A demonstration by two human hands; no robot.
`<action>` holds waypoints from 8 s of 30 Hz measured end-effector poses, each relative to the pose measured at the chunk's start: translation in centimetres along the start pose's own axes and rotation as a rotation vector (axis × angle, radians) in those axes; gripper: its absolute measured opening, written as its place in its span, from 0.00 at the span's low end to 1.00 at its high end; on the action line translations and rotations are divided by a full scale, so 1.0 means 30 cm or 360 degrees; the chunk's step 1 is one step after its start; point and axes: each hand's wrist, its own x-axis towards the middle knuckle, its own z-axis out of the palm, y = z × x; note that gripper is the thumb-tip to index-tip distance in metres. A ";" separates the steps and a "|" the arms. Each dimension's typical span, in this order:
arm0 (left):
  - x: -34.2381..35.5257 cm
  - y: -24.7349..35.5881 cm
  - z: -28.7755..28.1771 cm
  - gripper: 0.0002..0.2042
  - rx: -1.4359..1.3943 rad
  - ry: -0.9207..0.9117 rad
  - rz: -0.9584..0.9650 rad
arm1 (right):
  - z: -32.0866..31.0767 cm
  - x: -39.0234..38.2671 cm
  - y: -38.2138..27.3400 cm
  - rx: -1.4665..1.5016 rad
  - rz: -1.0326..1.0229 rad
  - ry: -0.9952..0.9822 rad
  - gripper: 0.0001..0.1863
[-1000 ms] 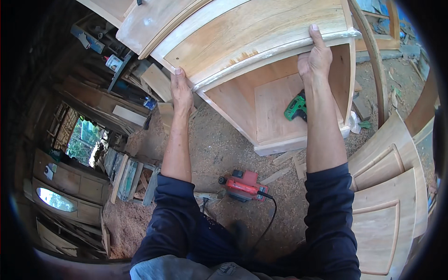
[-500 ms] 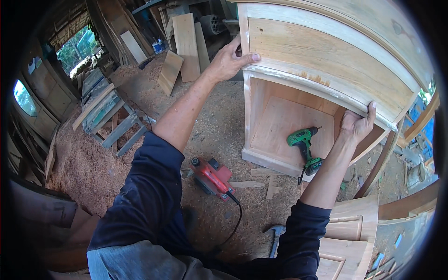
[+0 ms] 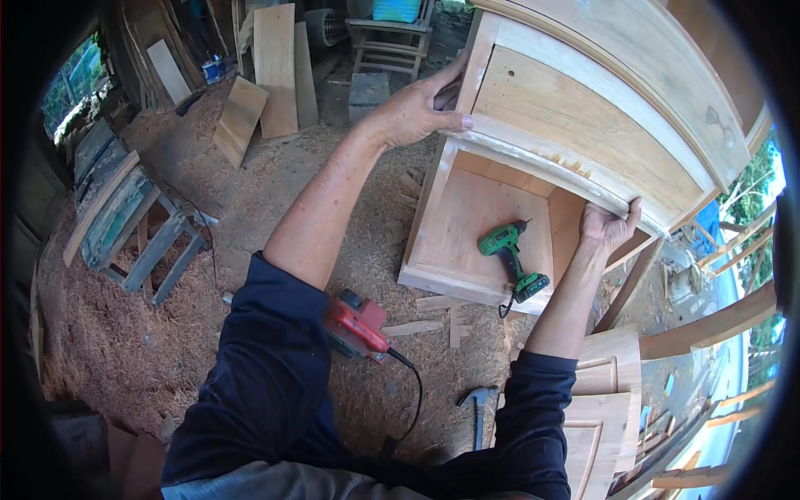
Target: The person assembles a wooden cabinet, fitting drawers into the frame, using an electric planer to smooth the wood, and hammering a small part into a drawer.
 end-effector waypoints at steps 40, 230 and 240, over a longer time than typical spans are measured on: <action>0.028 0.030 0.154 0.32 0.0338 -0.0040 0.0041 | -0.809 -0.944 0.138 -0.3107 0.1069 -0.0997 0.20; -0.638 0.431 0.459 0.28 0.1238 -0.1241 -0.0805 | -0.008 -0.149 -0.376 -0.1982 -0.0570 0.0163 0.23; -0.625 0.292 0.481 0.28 0.1073 -0.1572 -0.0787 | 0.017 -0.155 -0.072 -0.0427 0.0228 0.0366 0.39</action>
